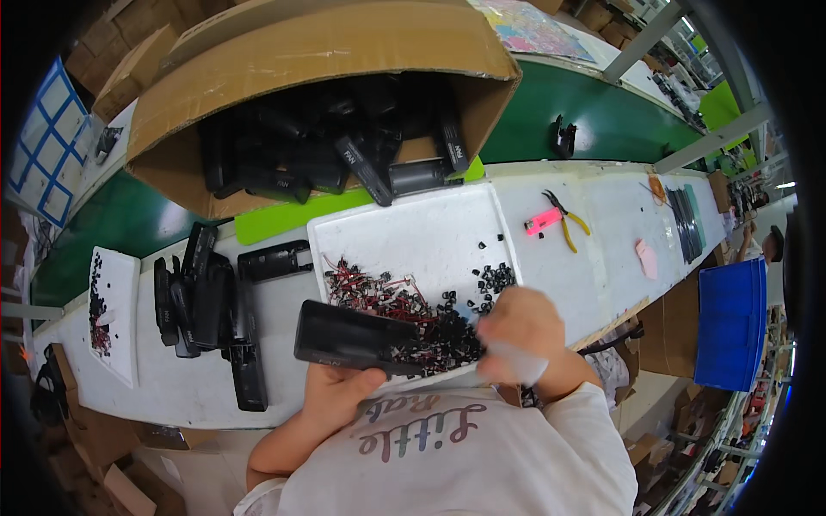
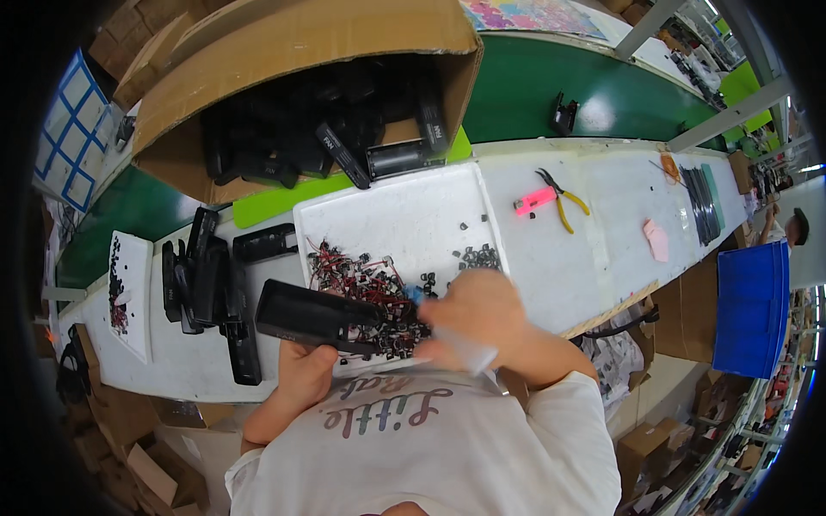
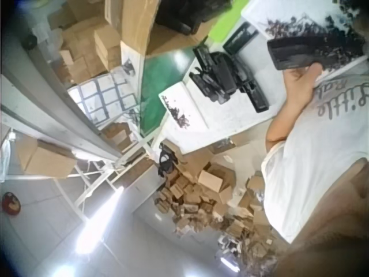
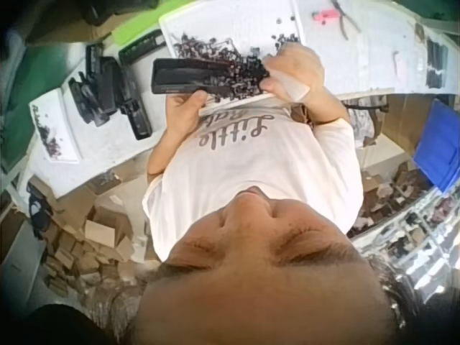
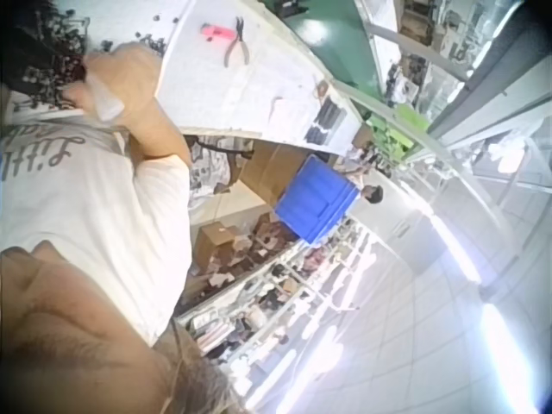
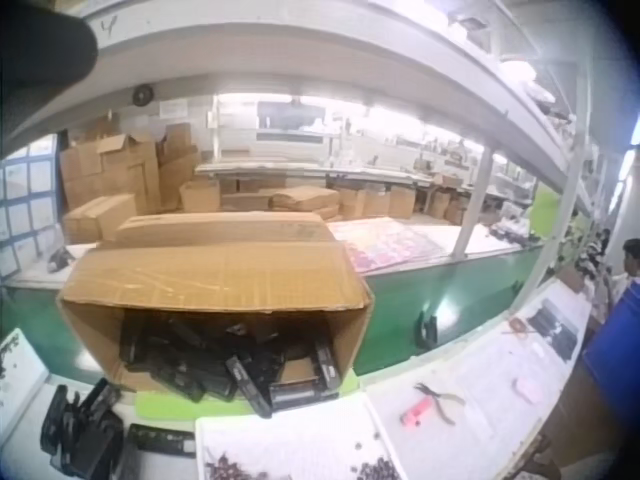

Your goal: The person is assembling electronic components by inserting wire sets into black plastic housings and applying glue to secure them.

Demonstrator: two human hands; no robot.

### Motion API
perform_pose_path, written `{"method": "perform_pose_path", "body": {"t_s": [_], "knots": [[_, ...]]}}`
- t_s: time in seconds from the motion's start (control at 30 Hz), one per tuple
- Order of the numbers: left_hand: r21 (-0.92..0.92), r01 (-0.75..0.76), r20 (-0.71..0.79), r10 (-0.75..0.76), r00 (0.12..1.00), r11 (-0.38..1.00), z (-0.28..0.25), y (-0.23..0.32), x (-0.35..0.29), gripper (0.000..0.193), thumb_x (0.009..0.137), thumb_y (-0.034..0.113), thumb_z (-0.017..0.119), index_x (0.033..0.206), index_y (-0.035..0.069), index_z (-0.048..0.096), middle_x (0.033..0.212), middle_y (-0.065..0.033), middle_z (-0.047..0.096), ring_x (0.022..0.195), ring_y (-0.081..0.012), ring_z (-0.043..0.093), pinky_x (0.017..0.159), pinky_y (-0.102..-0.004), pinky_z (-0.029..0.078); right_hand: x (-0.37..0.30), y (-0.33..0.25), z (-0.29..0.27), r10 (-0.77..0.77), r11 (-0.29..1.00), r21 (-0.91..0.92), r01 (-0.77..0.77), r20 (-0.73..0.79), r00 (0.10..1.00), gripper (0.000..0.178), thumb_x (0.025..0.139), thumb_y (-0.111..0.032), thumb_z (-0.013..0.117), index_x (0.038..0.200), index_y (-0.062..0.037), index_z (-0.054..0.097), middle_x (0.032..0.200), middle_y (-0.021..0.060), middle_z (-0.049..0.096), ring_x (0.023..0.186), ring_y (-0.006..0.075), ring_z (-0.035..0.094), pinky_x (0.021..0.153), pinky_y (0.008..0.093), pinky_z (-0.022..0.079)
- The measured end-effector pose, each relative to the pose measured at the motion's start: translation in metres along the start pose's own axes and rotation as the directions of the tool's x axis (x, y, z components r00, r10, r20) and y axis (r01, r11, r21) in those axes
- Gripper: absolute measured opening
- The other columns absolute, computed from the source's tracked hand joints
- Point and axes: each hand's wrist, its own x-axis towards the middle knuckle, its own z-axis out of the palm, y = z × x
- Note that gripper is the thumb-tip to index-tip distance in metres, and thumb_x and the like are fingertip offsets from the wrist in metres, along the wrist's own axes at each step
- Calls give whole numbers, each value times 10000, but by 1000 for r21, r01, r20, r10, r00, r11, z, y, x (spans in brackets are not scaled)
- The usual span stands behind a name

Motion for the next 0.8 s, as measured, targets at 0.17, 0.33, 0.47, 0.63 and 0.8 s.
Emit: {"method": "perform_pose_path", "body": {"t_s": [0.17, 0.33, 0.47, 0.63, 0.8], "knots": [[77, 3, -28, 0, 1000, 997, -2, 11, 4, 636, 742, -47, 627, 1290, 47, 318, 1017, -142, 571, 823, -207, 596, 703, -311, 502, 1, 59, -15, 427, 774, -465, -430, -117, 896, 266, 702, -33, 611, 966, -67, 609, 763, 127, 538, 723, 302, 535, 612, 383, 432], [79, -30, -42, 33, 999, 996, 0, 18, 5, 736, 704, -21, 679, 1317, 46, 277, 1059, -170, 549, 835, -221, 601, 672, -313, 506, -6, 113, -19, 619, 667, -557, -494, 46, 784, 397, 656, 83, 562, 1022, -67, 585, 901, 137, 529, 859, 293, 536, 718, 371, 447], [6, -80, 123, 79, 989, 997, -9, 22, 5, 895, 673, 102, 773, 1368, 39, 213, 1234, -207, 455, 964, -280, 583, 764, -358, 503, 3, 100, -12, 567, 643, -670, -372, 90, 819, 354, 677, 46, 591, 1014, -66, 592, 860, 129, 531, 818, 290, 539, 698, 373, 452], [-101, -105, 138, 119, 983, 989, -13, 26, 8, 853, 763, 473, 656, 1367, 40, 238, 1302, -205, 395, 1112, -343, 501, 876, -422, 462, 4, 60, -3, 449, 865, -385, -323, 303, 841, 126, 716, -57, 638, 841, -51, 627, 768, 99, 557, 749, 294, 549, 653, 372, 458], [-156, -8, -51, 0, 999, 988, -15, 25, 14, 528, 919, 344, 457, 1331, 56, 295, 1286, -170, 417, 1098, -345, 506, 859, -421, 469, -2, 47, 26, 484, 866, -331, -375, 359, 798, 106, 743, -139, 654, 740, -38, 621, 732, 91, 560, 721, 283, 559, 635, 373, 462]]}}
